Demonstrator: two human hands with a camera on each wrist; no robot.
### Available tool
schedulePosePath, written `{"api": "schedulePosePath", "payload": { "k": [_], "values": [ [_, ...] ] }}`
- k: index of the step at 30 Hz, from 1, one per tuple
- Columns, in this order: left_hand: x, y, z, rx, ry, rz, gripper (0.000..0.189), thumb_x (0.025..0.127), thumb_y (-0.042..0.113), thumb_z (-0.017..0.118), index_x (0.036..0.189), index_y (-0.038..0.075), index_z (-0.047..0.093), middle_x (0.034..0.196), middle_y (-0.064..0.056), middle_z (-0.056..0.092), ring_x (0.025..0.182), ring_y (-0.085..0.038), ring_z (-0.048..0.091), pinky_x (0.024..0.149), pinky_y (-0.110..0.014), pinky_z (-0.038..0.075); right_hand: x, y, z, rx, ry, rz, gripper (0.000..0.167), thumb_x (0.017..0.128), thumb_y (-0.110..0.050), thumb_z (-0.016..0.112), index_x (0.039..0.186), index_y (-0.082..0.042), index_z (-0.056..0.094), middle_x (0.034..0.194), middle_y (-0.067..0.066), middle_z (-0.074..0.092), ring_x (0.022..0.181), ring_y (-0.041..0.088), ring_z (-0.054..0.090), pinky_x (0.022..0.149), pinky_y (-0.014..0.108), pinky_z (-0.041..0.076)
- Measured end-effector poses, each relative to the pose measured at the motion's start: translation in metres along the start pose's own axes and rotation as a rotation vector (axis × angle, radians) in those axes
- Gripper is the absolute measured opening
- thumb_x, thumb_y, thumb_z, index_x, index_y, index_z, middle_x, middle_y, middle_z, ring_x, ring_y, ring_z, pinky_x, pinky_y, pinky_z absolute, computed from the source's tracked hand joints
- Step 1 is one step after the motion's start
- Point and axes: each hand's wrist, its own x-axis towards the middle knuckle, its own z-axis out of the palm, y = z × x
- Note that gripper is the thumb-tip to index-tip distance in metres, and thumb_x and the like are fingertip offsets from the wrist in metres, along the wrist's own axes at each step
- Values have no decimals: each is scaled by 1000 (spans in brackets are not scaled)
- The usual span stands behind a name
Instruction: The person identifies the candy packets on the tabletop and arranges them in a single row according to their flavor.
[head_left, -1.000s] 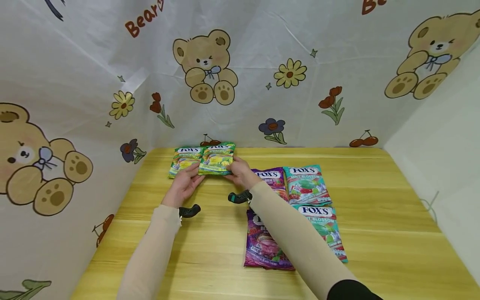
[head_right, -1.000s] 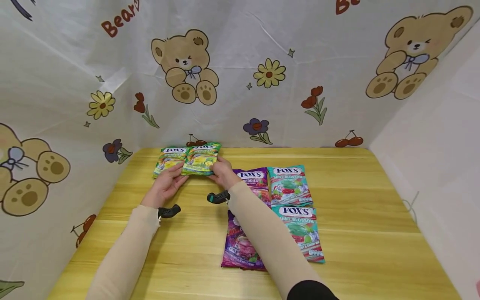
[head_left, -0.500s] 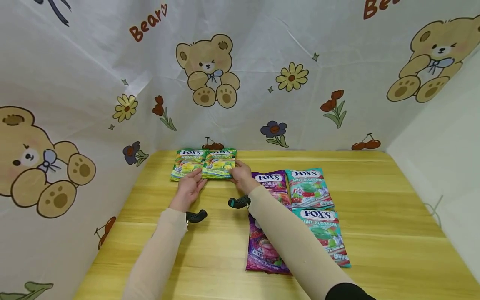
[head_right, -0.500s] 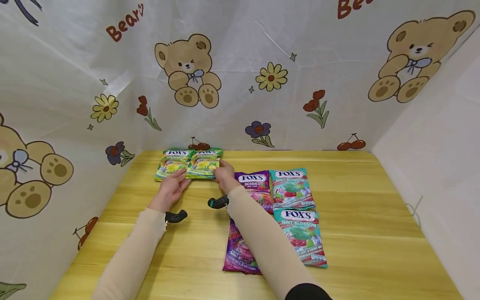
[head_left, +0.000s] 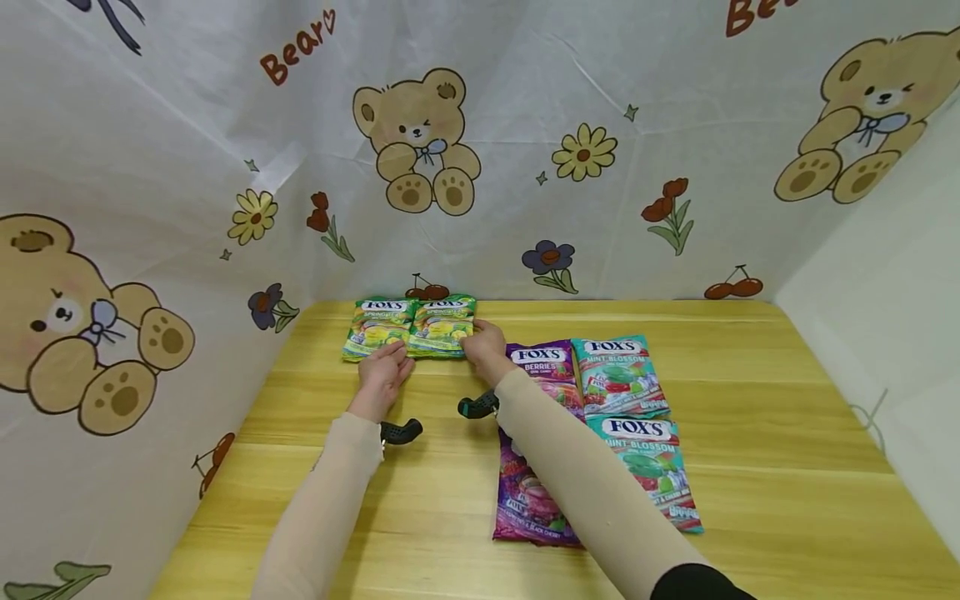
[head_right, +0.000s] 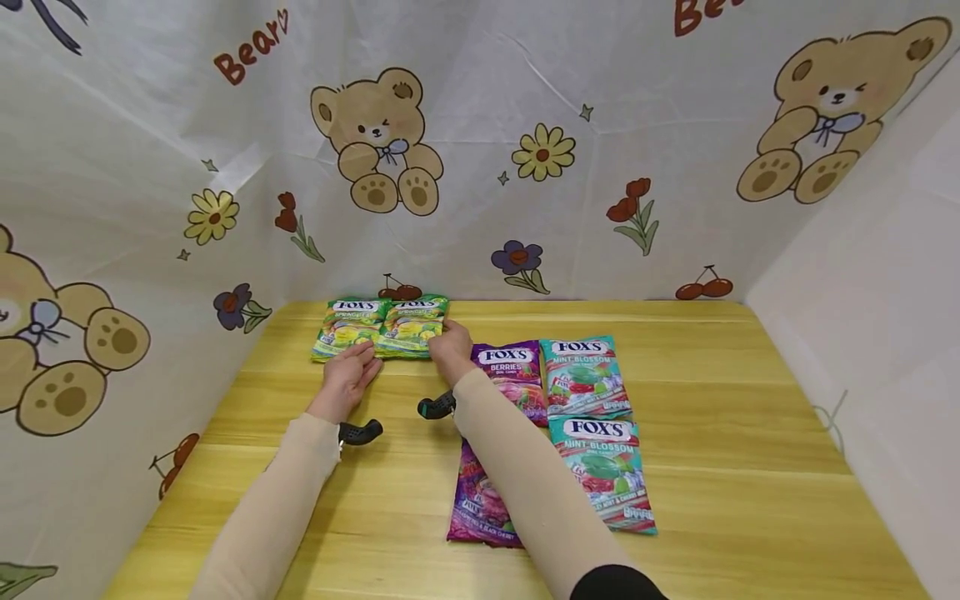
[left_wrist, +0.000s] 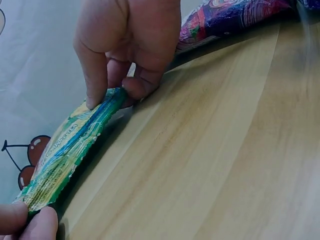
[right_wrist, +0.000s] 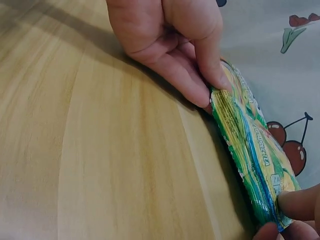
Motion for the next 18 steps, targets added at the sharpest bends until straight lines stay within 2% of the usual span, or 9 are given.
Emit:
{"api": "schedulePosePath", "payload": {
  "k": [2,4,7,9,14,18],
  "values": [
    [-2,0,1,3,4,-3,44,106,3,53,150,6,54,161,-12,44,140,-27,52,110,-29,51,1,2,-2,-12,-2,11,62,94,-1,68,152,-18,54,157,15,48,118,25,54,90,30,55],
    [-3,0,1,3,3,1,43,106,4,53,150,7,54,160,-12,44,140,-28,52,110,-30,51,3,4,-4,2,-18,9,61,94,-3,69,151,-17,55,153,15,52,102,21,56,76,26,53],
    [-4,1,-1,-1,10,0,43,107,6,54,149,8,55,158,-12,47,137,-28,54,110,-31,51,4,5,-8,58,-72,18,58,95,-6,71,151,-13,55,144,16,58,85,16,56,68,24,51],
    [-4,1,-3,1,12,-6,42,107,8,55,149,10,56,157,-10,49,135,-27,55,109,-30,52,3,5,-11,104,-113,32,57,97,-9,71,151,-10,54,141,16,60,83,16,59,72,26,55],
    [-5,-1,-7,9,10,-16,43,106,10,56,150,13,56,154,-8,54,132,-23,60,104,-26,55,1,5,-19,160,-180,44,54,99,-13,70,150,-6,53,143,17,58,97,20,62,93,34,58],
    [-9,-2,-9,-5,4,-15,43,107,10,56,149,11,56,152,-9,57,131,-22,61,103,-26,55,-1,6,-24,129,-202,30,55,100,-18,70,151,-5,52,146,17,56,100,20,60,97,36,57]
  ]
}}
